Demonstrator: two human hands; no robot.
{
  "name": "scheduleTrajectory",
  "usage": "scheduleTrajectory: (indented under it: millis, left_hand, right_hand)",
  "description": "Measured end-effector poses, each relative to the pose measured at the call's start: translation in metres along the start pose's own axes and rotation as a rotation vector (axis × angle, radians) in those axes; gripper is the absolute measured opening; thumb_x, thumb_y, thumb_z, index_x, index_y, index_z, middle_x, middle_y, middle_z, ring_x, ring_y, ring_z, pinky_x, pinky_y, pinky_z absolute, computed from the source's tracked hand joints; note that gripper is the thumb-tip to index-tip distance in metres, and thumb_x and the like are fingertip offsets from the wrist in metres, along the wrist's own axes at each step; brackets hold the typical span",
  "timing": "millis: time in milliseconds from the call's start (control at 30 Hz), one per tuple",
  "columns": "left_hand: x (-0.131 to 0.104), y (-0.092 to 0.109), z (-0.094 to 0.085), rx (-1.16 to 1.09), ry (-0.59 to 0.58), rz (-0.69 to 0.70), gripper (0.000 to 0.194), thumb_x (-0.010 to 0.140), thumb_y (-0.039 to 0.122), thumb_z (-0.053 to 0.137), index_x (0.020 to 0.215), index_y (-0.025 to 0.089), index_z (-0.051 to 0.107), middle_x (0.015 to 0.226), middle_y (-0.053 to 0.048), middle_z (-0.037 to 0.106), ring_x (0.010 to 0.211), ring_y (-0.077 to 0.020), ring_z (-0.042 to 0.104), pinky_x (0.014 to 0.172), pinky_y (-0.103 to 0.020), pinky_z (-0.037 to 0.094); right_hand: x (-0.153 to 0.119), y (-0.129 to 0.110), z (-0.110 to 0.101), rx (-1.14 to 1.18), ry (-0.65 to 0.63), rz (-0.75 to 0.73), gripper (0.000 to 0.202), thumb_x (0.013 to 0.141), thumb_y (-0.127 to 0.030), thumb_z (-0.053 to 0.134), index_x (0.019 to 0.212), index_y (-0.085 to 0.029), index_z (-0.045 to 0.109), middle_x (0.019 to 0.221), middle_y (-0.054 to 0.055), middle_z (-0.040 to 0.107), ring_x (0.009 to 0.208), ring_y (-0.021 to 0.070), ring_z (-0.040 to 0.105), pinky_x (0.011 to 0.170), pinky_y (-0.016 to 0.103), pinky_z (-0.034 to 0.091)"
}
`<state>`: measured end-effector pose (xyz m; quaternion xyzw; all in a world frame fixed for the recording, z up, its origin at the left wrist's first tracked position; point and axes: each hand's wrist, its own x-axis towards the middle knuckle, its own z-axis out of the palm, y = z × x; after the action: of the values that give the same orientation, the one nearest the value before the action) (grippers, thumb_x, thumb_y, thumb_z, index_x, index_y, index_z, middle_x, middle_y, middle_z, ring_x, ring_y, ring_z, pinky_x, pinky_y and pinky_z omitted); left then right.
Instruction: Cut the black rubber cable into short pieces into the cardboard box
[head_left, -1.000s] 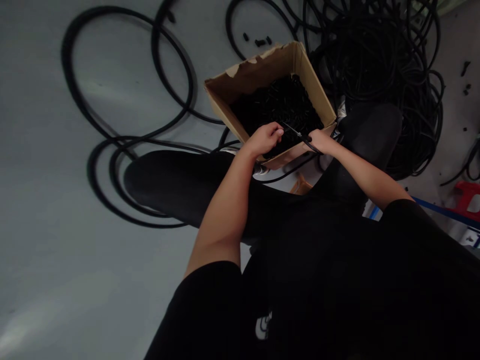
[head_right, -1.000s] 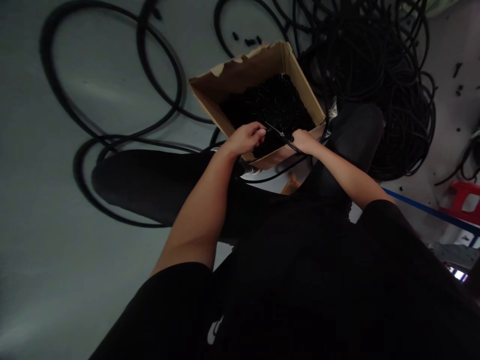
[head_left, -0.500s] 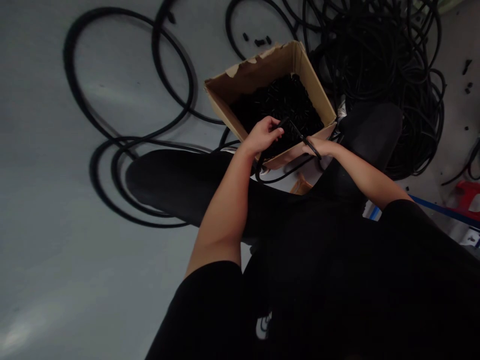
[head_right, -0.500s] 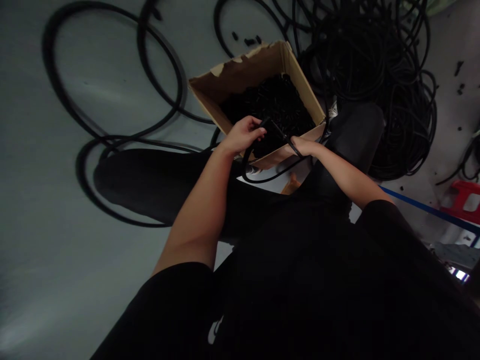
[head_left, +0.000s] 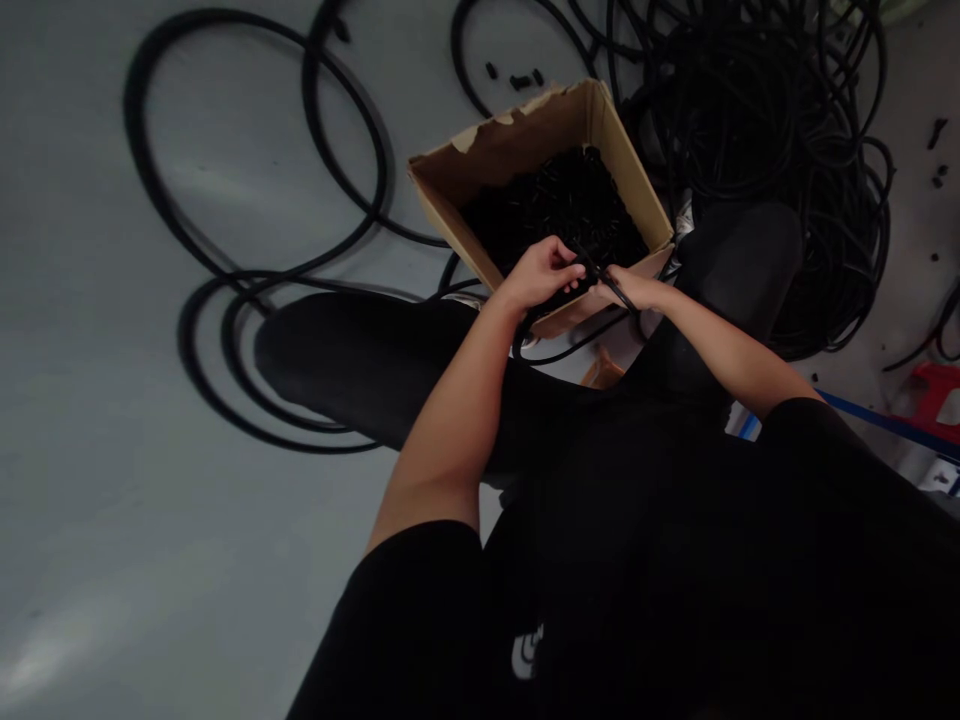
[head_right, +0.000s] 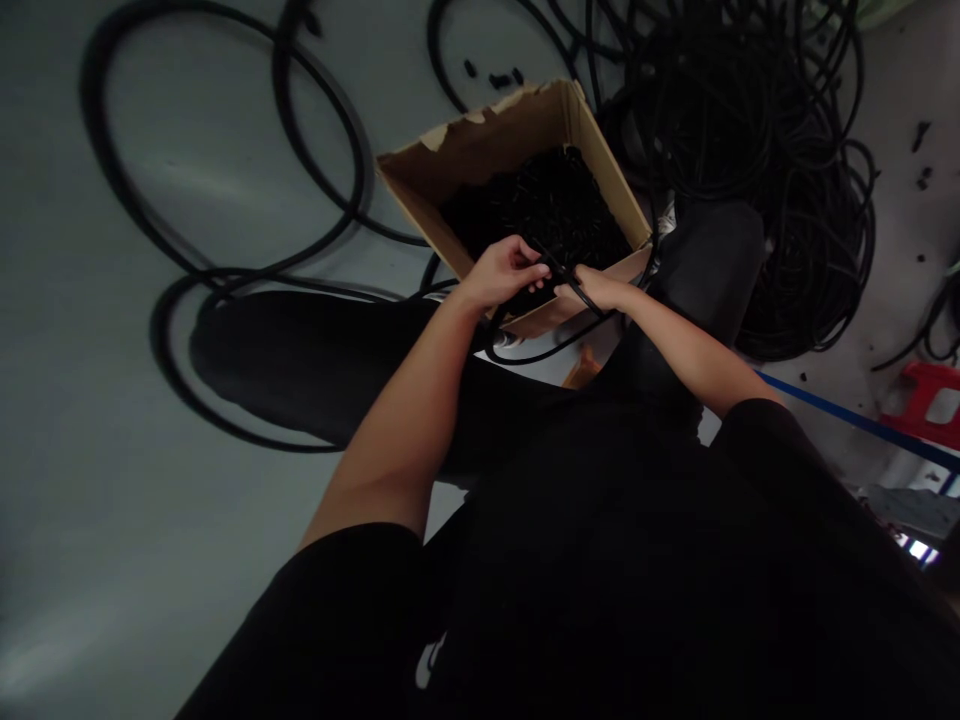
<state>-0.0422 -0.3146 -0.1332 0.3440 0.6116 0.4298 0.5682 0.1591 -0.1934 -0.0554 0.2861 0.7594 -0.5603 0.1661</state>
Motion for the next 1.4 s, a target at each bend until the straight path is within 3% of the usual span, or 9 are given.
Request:
scheduleTrajectory:
  millis: [100,300,467,667,867,1000,1200,1400]
  left_hand:
    - [-0.002,0.0,0.002,0.04,0.014,0.0,0.061,0.097,0.063,0.109,0.108,0.028,0.061,0.084,-0.001,0.073,0.08,-0.0256,0.078,0.076,-0.038,0.066]
    - [-0.007,0.012,0.004,0.161,0.114,0.069,0.051,0.096,0.053,0.108,0.116,0.027,0.068,0.091,-0.003,0.073,0.097,-0.0322,0.083,0.087,-0.042,0.069]
    - [-0.007,0.011,0.004,0.128,0.094,0.09,0.057,0.099,0.067,0.107,0.116,0.026,0.071,0.086,-0.002,0.071,0.084,-0.028,0.08,0.082,-0.041,0.07]
    - [0.0,-0.002,0.002,0.024,0.096,0.158,0.07,0.097,0.08,0.107,0.114,0.026,0.067,0.082,0.001,0.069,0.08,-0.025,0.08,0.083,-0.041,0.071]
    - [0.004,-0.003,0.001,0.034,0.114,0.105,0.06,0.101,0.068,0.105,0.109,0.027,0.061,0.082,0.003,0.066,0.073,-0.0193,0.072,0.075,-0.033,0.063]
    - [0.001,0.003,0.001,0.037,0.108,0.059,0.059,0.101,0.066,0.106,0.112,0.026,0.063,0.085,0.001,0.07,0.073,-0.0187,0.073,0.073,-0.031,0.062]
    - [-0.005,0.007,-0.007,0.089,0.103,0.025,0.067,0.101,0.08,0.103,0.121,0.026,0.067,0.088,-0.002,0.076,0.077,-0.0214,0.075,0.071,-0.031,0.062]
    - [-0.01,0.004,-0.013,0.198,0.1,-0.002,0.048,0.106,0.062,0.097,0.111,0.026,0.065,0.091,-0.006,0.079,0.083,-0.0245,0.075,0.077,-0.034,0.063]
  right_hand:
    - [-0.001,-0.004,0.0,-0.007,0.049,0.144,0.037,0.112,-0.047,0.089,0.1,-0.023,0.063,0.09,0.0,0.06,0.097,0.0231,0.059,0.094,0.034,0.057]
    - [0.004,0.002,0.002,-0.037,0.148,0.238,0.053,0.112,-0.067,0.093,0.117,-0.021,0.066,0.1,0.002,0.064,0.103,0.0243,0.062,0.104,0.037,0.06]
    - [0.013,0.022,0.008,0.004,0.198,0.191,0.066,0.108,-0.074,0.094,0.136,-0.02,0.065,0.111,0.005,0.07,0.109,0.0284,0.067,0.113,0.047,0.064]
    - [0.023,0.043,0.01,0.045,0.167,0.062,0.048,0.104,-0.065,0.089,0.12,-0.026,0.065,0.108,0.003,0.07,0.104,0.028,0.065,0.107,0.045,0.062]
    - [0.019,0.044,0.009,0.015,0.192,-0.002,0.03,0.099,-0.053,0.076,0.107,-0.027,0.065,0.093,0.001,0.065,0.092,0.0255,0.06,0.093,0.039,0.052]
    - [0.014,0.035,0.008,-0.027,0.224,0.013,0.023,0.095,-0.048,0.071,0.102,-0.026,0.065,0.09,0.001,0.066,0.092,0.0256,0.062,0.092,0.038,0.049]
    - [0.008,0.021,0.001,-0.018,0.274,0.076,0.022,0.099,-0.045,0.071,0.094,-0.027,0.059,0.08,-0.002,0.057,0.087,0.023,0.058,0.086,0.035,0.046]
    - [0.007,0.025,0.003,-0.051,0.255,0.112,0.016,0.095,-0.036,0.074,0.092,-0.026,0.06,0.08,-0.002,0.058,0.085,0.0219,0.058,0.087,0.034,0.044]
